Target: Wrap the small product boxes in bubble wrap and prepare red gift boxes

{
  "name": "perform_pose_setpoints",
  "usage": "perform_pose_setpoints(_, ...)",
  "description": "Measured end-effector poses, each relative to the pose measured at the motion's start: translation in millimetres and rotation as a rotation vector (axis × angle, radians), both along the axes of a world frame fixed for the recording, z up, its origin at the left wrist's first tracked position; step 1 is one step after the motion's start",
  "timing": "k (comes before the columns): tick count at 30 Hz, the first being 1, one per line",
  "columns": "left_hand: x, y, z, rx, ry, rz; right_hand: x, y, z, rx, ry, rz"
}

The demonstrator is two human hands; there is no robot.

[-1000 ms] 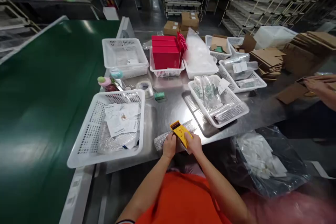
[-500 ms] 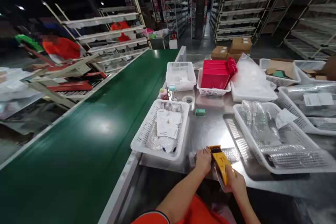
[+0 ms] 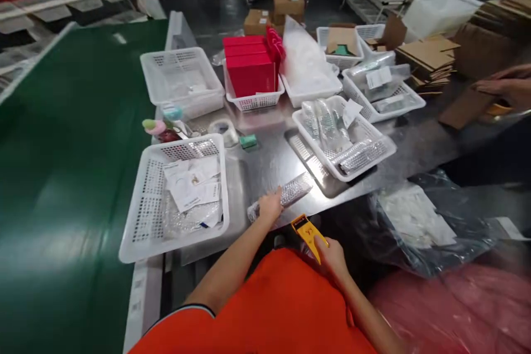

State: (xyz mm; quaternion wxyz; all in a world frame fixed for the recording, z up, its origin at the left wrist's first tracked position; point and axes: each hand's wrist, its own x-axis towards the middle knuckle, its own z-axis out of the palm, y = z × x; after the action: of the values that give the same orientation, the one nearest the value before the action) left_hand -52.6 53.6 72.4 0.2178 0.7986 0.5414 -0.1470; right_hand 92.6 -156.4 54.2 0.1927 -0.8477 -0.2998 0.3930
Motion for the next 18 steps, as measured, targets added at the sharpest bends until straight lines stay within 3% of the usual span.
perform_pose_setpoints(6, 21, 2, 1.0, -0.006, 0.086, 0.021, 3, 20, 23.1, -0.157, -0.033, 0.007)
perform_pose_setpoints(11, 36, 16, -2.3, -0.197, 0.109, 0.025, 5, 15, 34.7, -0.176, -0.038, 0.007)
perform_pose_setpoints(15, 42, 12, -11.5, -0.113, 0.096, 0.079, 0, 8, 33.8, -0.143, -0.039, 0.004)
perform_pose_setpoints(18, 36, 7, -19.7, -0.038, 0.045, 0.025, -5, 3, 31.0, -0.128, -0.039, -0.002)
